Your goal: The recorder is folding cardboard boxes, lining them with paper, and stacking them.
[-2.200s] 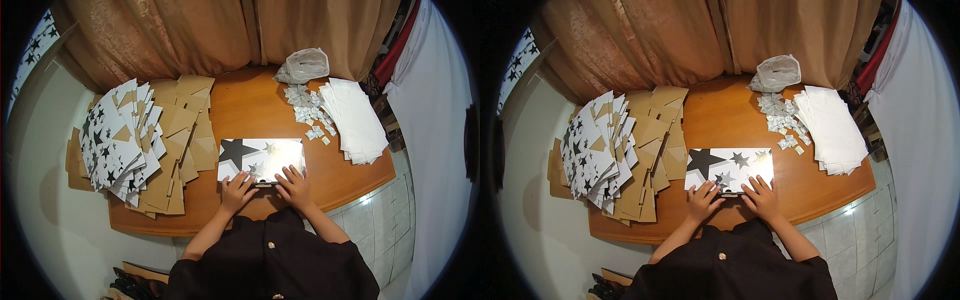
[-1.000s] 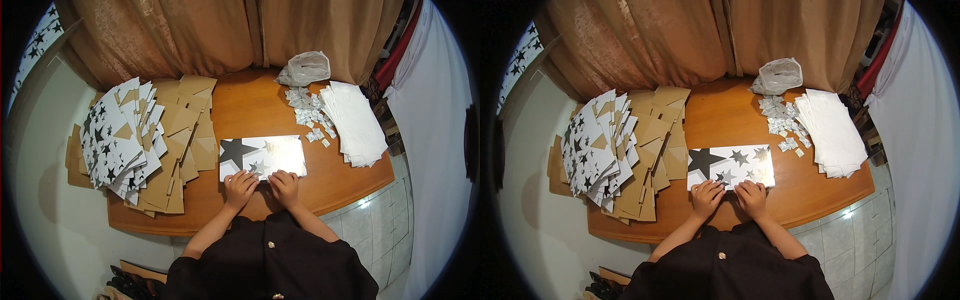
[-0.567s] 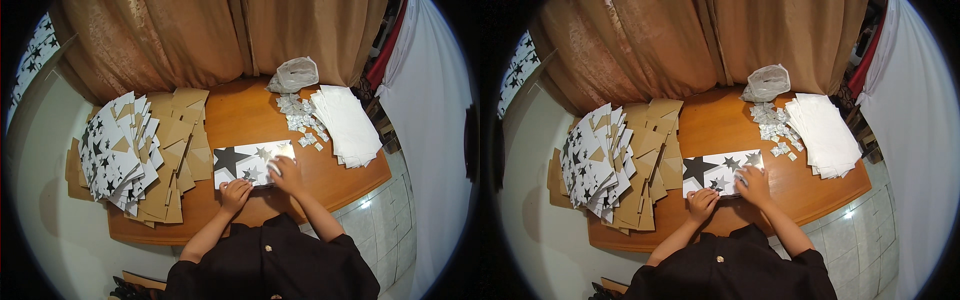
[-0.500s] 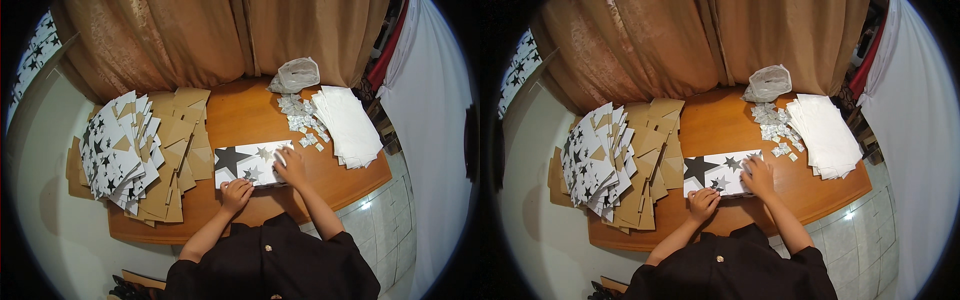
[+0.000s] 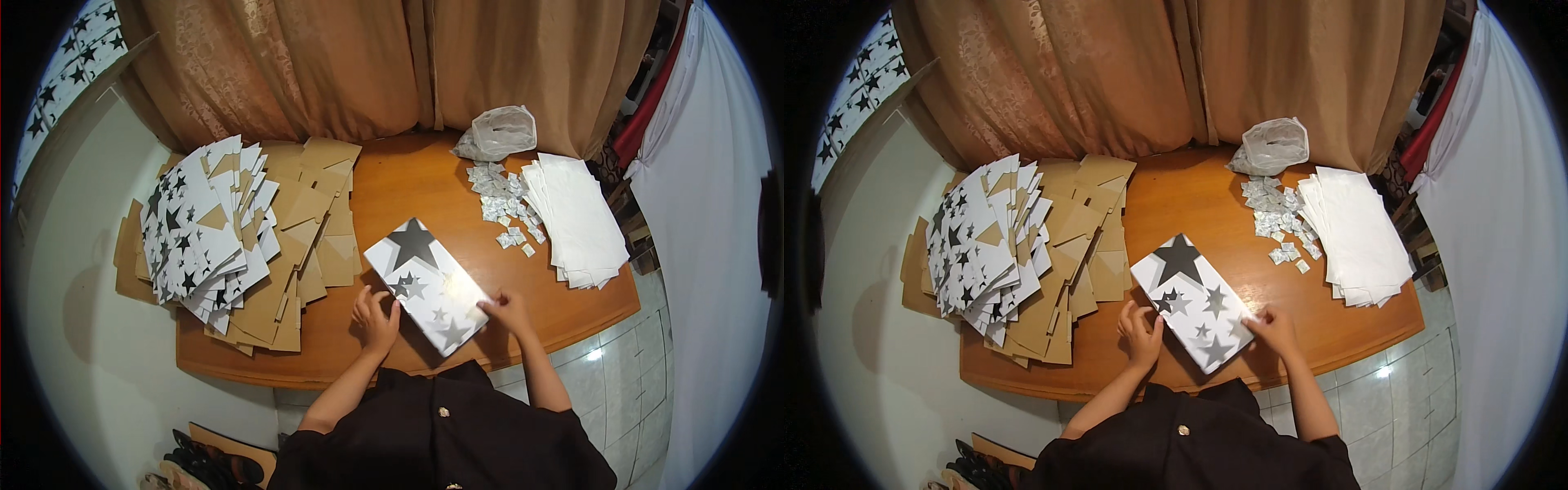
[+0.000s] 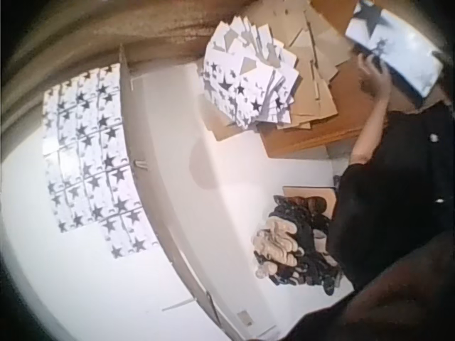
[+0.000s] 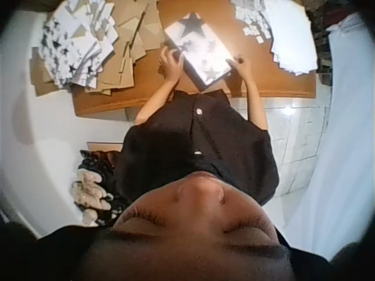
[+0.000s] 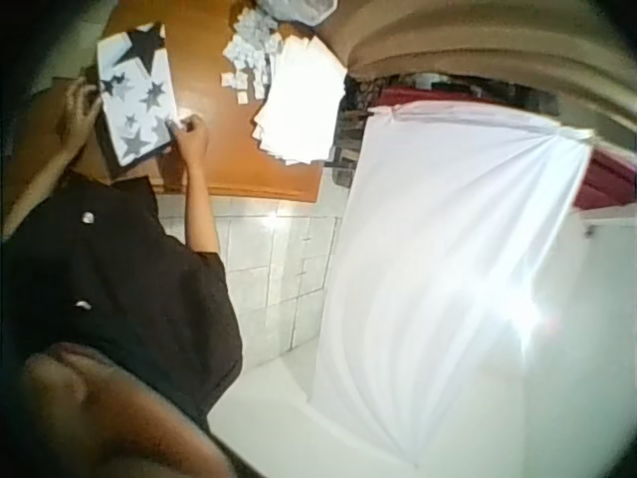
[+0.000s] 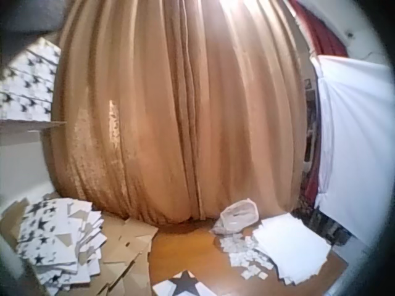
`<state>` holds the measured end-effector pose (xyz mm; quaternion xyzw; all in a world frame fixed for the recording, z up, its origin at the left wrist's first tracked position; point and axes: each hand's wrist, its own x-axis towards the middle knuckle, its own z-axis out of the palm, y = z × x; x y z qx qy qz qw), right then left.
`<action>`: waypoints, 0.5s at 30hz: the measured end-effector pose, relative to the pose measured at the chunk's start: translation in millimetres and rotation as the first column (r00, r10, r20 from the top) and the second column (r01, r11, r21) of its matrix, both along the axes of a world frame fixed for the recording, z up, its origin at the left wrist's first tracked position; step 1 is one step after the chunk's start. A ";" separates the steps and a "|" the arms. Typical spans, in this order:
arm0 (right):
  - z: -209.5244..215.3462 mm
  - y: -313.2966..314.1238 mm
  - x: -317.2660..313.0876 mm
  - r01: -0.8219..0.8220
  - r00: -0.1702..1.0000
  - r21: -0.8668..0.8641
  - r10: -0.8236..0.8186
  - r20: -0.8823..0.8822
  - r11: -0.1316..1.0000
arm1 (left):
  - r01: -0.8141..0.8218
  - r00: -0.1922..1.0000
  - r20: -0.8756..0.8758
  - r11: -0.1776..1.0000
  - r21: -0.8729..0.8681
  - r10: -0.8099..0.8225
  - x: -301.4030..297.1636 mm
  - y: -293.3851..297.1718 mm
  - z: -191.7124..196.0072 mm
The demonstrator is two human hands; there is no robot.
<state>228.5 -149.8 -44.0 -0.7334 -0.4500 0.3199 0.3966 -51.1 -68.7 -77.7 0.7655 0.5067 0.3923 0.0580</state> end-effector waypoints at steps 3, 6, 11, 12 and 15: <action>-25.8 -30.1 -21.3 0.001 0.972 0.119 0.027 -0.232 0.993 | 0.084 0.920 0.389 0.955 -0.285 0.035 3.8 -3.7 -4.0; -33.9 -32.9 -40.4 0.107 0.895 0.178 -0.016 -0.445 0.978 | 0.385 0.725 0.679 0.754 -0.533 0.110 3.7 -21.1 -26.0; -7.9 -34.8 -57.1 -0.228 0.825 0.162 0.279 -0.492 0.960 | 0.672 0.613 0.789 0.560 -0.484 -0.053 8.2 -52.9 -17.0; 3.4 -35.7 -58.7 -0.240 0.821 0.184 0.300 -0.485 0.953 | 0.691 0.598 0.797 0.556 -0.463 -0.080 6.6 -53.6 -9.9; 39.3 -33.1 -52.9 -0.321 0.746 0.352 0.463 -0.478 0.879 | 0.735 0.575 0.807 0.518 -0.437 -0.135 -1.6 -53.1 37.7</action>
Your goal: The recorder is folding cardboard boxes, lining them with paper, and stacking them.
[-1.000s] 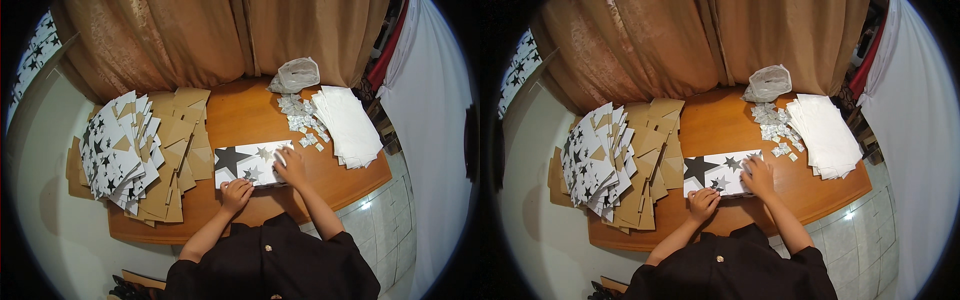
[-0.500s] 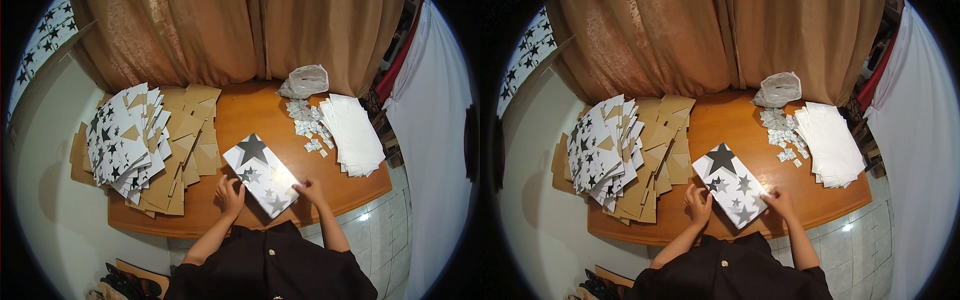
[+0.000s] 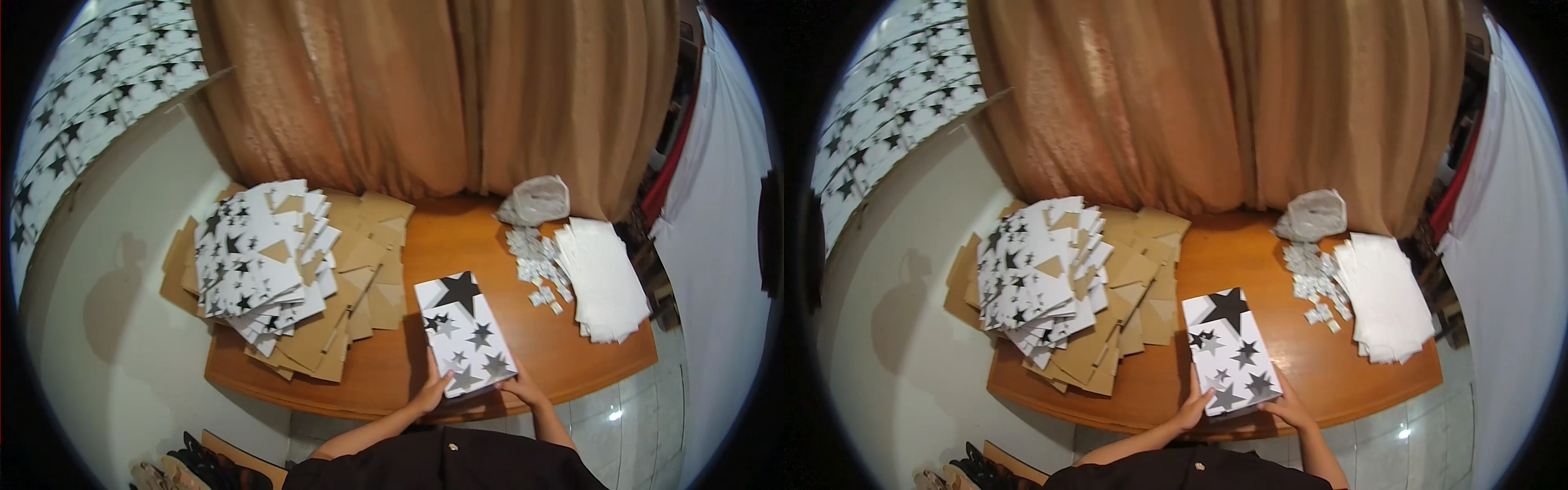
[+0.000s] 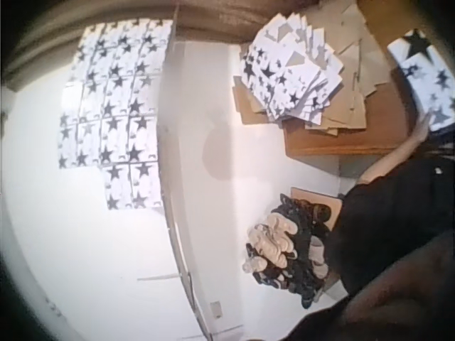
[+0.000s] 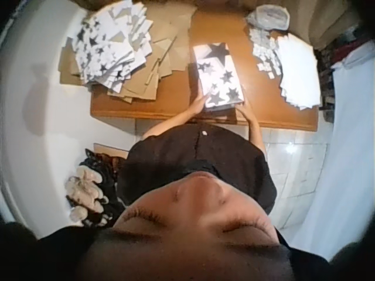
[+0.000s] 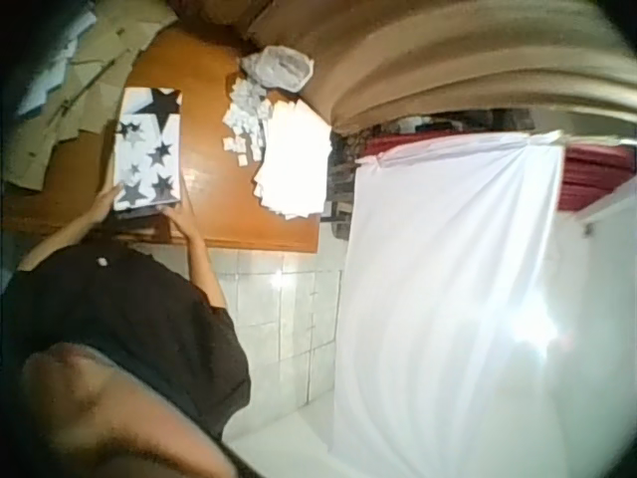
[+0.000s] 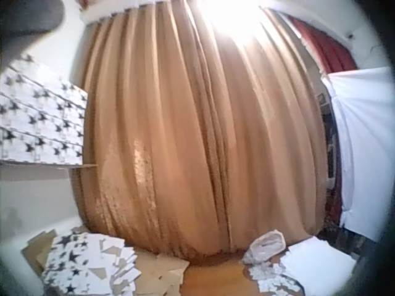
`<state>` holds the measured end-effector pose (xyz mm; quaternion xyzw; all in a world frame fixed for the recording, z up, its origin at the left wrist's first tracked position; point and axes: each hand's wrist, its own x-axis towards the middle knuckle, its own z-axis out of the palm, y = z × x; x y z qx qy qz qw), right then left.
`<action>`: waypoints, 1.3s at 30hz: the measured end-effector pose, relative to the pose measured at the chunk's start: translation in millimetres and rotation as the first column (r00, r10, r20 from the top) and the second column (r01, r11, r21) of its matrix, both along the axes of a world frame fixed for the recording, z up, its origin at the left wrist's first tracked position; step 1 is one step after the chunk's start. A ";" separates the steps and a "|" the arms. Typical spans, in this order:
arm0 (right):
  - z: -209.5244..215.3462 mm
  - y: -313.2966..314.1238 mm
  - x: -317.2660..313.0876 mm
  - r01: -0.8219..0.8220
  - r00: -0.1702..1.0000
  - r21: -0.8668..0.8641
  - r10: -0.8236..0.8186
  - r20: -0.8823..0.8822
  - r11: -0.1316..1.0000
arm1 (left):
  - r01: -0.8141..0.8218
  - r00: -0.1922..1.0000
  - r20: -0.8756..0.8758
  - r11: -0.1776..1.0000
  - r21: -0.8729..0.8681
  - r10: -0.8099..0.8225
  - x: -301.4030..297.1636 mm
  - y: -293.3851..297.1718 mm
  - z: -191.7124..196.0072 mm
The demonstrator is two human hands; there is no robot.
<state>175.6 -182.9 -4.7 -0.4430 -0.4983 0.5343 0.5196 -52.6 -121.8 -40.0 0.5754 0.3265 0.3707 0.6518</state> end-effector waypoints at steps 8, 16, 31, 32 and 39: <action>125.8 37.8 -49.2 0.072 0.985 0.338 -0.120 0.123 0.938 | 0.013 0.991 0.125 0.950 0.312 -0.055 -59.0 16.5 145.2; 201.4 103.6 -168.3 0.097 0.984 0.824 0.068 -0.162 0.559 | -0.041 0.956 -0.100 0.465 0.884 0.275 -193.6 -17.0 292.9; 502.8 115.4 -432.9 0.092 0.443 0.972 0.865 -0.233 0.215 | 0.540 -0.028 0.458 -0.372 0.755 0.889 -383.6 -137.2 494.4; 523.1 108.6 -446.9 0.054 0.412 0.962 0.871 -0.266 0.268 | 0.581 -0.091 0.508 -0.369 0.726 0.856 -395.6 -143.2 504.3; 648.0 78.5 -505.5 -0.171 0.517 0.972 0.854 -0.049 0.159 | 0.623 -0.397 0.572 -0.246 0.742 0.718 -437.5 -173.8 544.9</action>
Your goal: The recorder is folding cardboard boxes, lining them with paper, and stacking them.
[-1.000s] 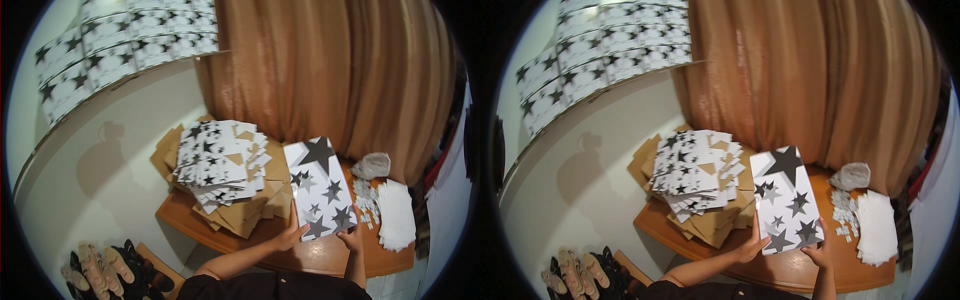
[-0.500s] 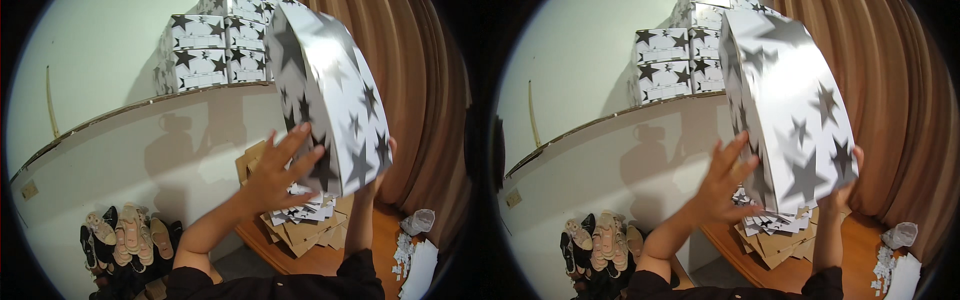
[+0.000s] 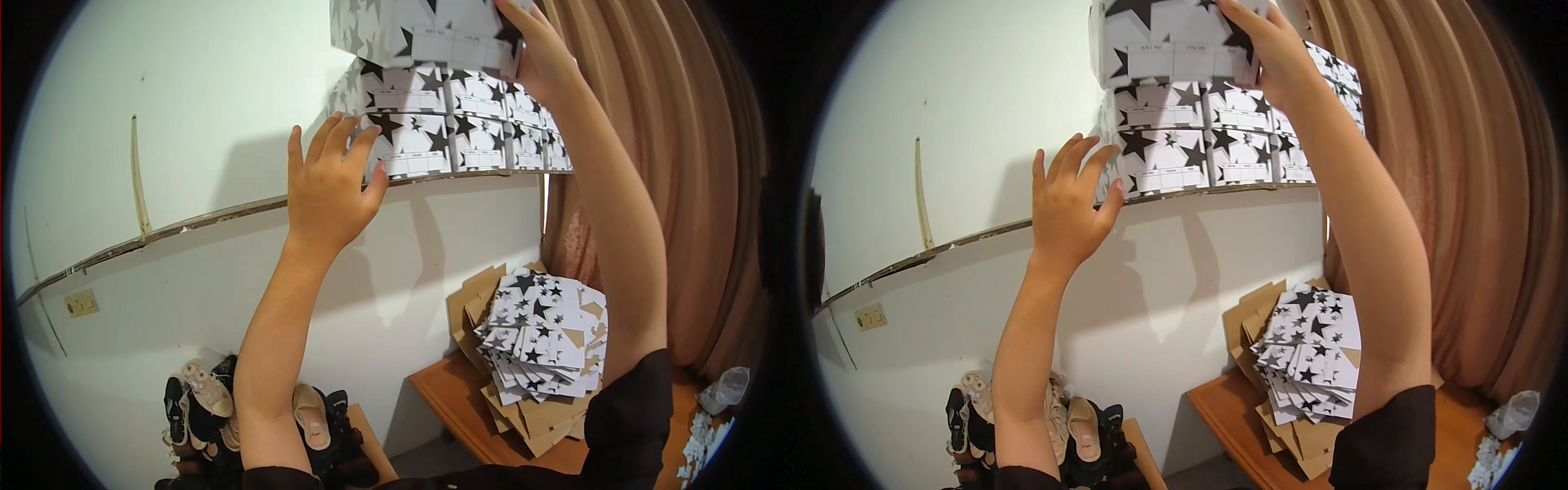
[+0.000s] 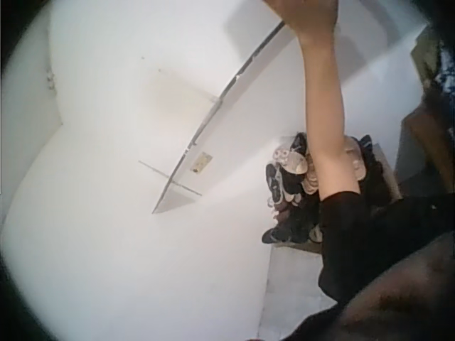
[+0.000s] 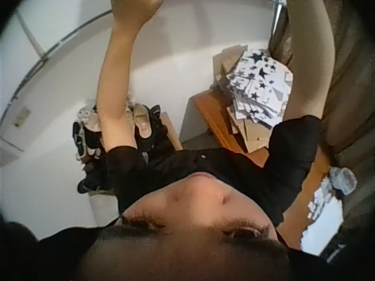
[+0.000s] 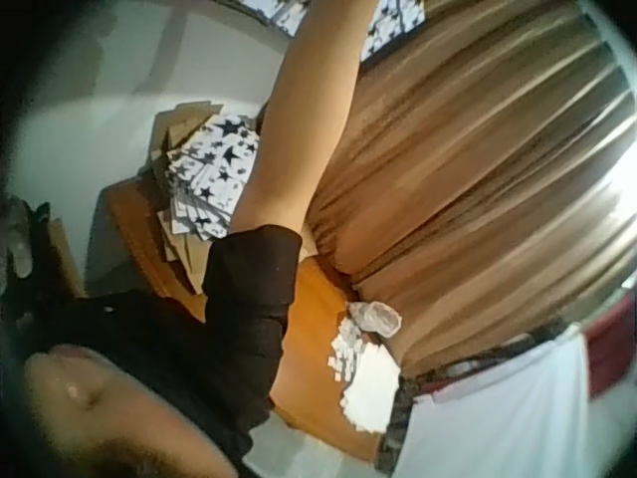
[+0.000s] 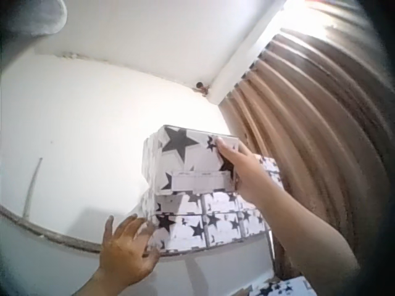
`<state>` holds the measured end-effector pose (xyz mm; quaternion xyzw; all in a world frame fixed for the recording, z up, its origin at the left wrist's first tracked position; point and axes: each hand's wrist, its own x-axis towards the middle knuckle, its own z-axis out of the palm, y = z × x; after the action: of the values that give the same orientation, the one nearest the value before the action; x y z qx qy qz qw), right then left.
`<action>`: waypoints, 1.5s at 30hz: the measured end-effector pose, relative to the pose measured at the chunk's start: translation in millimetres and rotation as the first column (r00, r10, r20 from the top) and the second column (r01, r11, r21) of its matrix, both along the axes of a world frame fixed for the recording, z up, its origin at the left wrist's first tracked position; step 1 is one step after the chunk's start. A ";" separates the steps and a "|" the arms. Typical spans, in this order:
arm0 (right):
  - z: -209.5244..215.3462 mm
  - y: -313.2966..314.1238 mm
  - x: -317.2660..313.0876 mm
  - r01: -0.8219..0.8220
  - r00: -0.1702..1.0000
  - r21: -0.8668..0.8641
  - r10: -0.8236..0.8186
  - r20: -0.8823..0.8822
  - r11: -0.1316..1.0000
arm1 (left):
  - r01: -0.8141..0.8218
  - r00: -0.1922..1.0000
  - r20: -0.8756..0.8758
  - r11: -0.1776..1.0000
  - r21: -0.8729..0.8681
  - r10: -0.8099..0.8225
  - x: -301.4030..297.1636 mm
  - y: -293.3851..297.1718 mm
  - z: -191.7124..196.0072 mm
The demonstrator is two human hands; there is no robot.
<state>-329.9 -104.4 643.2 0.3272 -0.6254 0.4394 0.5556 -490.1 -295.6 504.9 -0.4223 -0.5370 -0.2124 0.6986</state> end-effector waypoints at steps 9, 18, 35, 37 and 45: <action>58.7 -29.7 -56.5 0.317 0.945 -0.294 -0.276 0.173 0.902 | 0.014 1.000 0.027 1.000 -0.028 -0.013 -32.9 -18.6 6.7; 28.0 -67.2 -110.4 0.883 -0.425 -0.442 -0.665 -0.614 -0.156 | -0.134 0.987 -0.106 0.986 -0.096 0.124 -51.9 -19.1 1.0; -25.0 -3.7 -127.5 0.808 0.538 0.392 -0.822 -0.187 0.439 | -0.079 0.996 -0.059 0.979 -0.187 0.069 -50.0 -22.6 0.9; -68.1 -14.9 -94.6 0.863 0.505 0.286 -0.741 -0.443 0.417 | 0.046 0.989 -0.134 0.990 -0.135 -0.065 -46.2 -30.5 2.6; -248.6 16.9 81.9 0.783 0.511 0.446 -0.857 -0.064 0.434 | 0.491 0.862 -0.026 0.846 -0.209 -0.507 19.1 28.9 -96.5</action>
<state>-248.0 -87.5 394.7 0.0526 -0.8284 -0.0063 0.5576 -471.0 -266.7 408.5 -0.6218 -0.3984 -0.3159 0.5957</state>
